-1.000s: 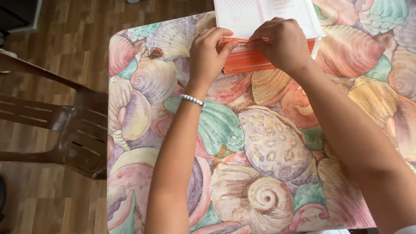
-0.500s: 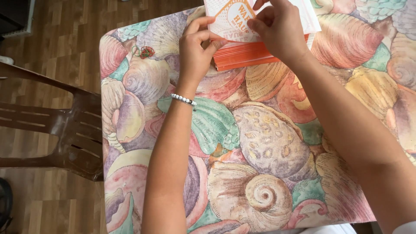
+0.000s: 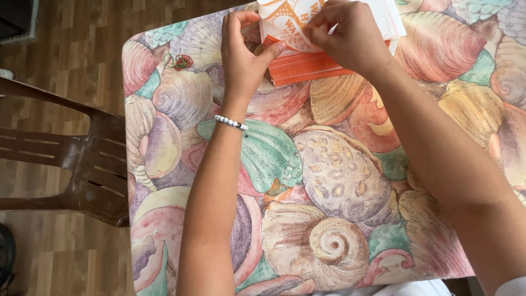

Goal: Folding printed paper sheets into bags on a table with a patterned cloth.

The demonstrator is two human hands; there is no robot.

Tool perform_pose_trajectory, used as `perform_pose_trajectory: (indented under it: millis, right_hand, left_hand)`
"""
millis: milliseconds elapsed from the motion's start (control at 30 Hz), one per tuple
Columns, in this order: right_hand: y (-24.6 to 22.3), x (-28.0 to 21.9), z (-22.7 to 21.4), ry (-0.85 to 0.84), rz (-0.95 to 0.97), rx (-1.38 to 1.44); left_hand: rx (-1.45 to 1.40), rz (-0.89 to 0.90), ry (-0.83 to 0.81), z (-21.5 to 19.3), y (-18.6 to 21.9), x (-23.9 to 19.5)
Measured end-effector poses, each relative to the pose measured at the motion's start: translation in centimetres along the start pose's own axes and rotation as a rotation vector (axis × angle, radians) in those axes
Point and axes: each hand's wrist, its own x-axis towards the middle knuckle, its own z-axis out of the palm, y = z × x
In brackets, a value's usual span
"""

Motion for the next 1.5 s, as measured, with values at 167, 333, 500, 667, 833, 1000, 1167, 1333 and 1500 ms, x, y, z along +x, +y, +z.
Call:
perform_pose_trajectory:
  millis: [167,333,500,667,833,1000,1167,1333,1500]
  right_hand:
    - [0.2,0.0,0.1,-0.008,-0.017,-0.001]
    - [0.0,-0.1,0.0,0.012,0.059,0.032]
    - [-1.1,-0.1,-0.6,-0.033,0.072,0.053]
    - [-0.3,-0.2,-0.3,-0.055,-0.052,-0.002]
    - [-0.3,-0.2,0.1,0.008,-0.088,0.02]
    - [-0.9,-0.3,-0.2,0.038,-0.052,0.02]
    - [1.2,-0.8,0.8,0.15,-0.077,-0.118]
    - [-3.0,-1.0,-0.8,-0.032,-0.262,-0.114]
    - [-3.9,-0.5,-3.1,-0.177,-0.043,0.139]
  left_hand:
    - [-0.013,0.028,-0.027,-0.2,-0.7,0.1]
    - [0.013,-0.074,-0.12,0.3,-1.2,0.0]
    - [-0.027,-0.098,-0.086,0.9,-1.4,0.1]
    - [-0.084,-0.115,-0.117,0.8,-1.0,0.0]
    - [-0.248,-0.15,-0.13,0.7,-0.4,-0.3]
    - [-0.192,-0.126,-0.015,0.9,-0.2,-0.9]
    - [0.119,-0.082,-0.009,1.5,-2.1,-1.8]
    - [0.076,-0.12,0.034,1.5,-1.6,-1.8]
    - [0.069,0.022,0.041,1.1,-0.5,-1.4]
